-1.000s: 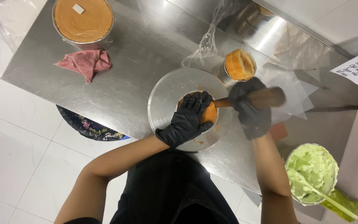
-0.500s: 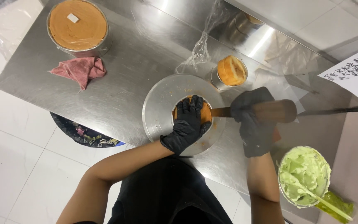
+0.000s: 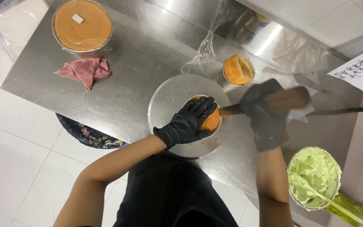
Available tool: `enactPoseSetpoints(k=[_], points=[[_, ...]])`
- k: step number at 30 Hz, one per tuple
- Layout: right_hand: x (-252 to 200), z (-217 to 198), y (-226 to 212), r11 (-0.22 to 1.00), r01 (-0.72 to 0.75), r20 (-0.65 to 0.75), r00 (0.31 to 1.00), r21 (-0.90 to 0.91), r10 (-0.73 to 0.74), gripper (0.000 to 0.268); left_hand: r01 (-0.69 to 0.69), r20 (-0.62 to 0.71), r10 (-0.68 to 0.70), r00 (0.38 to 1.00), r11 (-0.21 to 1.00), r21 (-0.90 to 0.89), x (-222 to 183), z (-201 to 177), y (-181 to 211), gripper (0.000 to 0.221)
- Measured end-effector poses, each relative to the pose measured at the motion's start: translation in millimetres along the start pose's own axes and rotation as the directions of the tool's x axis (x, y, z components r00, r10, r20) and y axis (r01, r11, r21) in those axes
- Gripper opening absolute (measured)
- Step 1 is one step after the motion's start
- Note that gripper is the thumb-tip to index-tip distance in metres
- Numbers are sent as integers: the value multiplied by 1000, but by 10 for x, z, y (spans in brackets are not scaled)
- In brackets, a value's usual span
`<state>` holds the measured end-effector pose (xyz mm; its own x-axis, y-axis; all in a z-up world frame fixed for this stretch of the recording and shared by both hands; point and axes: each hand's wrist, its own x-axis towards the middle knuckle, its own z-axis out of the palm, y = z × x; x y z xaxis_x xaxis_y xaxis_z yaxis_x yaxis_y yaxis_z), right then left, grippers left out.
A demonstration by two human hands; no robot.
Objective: Removing sponge cakes from molds and trimming them on a turntable using a knife.
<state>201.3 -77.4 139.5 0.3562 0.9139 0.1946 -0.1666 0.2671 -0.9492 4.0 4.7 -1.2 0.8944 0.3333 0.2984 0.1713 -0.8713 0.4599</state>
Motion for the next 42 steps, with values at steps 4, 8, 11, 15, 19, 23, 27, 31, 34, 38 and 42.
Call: enactPoseSetpoints(k=[4,8,11,15,19,23,27,31,34,38,42], points=[[24,135,55,994,2,-107,994,-107,-14,28,68,-89,-70,994,997,-35,-36,140,134,93],[-42,94,-7,990,-57,-100,992,129,70,27,154,-123,-157,980,987,-35,37,107,231,94],[-58,153,-54,1000,11,-164,986,-17,-13,24,222,-191,-226,955,974,-41,65,281,300,92],[-50,132,47,955,14,-198,977,-297,-76,19,300,-245,-280,928,953,48,95,460,395,94],[-22,280,-160,956,14,-201,977,-294,-76,19,379,-297,-354,886,925,28,196,559,385,92],[89,154,152,981,-5,-352,934,-194,-65,21,430,-262,-400,878,900,67,189,635,455,94],[106,46,257,997,28,-404,913,-73,-55,20,345,-42,-344,938,938,40,61,279,245,98],[78,20,245,996,27,-150,989,86,-13,23,43,-75,-40,996,998,40,-70,-90,185,91],[10,91,47,999,-20,27,999,30,20,23,44,-133,-41,990,999,20,-111,-62,164,89],[-97,242,-160,980,16,38,999,-198,-8,18,111,-195,-103,975,993,29,-72,30,241,90],[-55,64,205,983,3,-51,999,-183,-12,20,144,-216,-145,966,989,-18,-54,102,276,90]])
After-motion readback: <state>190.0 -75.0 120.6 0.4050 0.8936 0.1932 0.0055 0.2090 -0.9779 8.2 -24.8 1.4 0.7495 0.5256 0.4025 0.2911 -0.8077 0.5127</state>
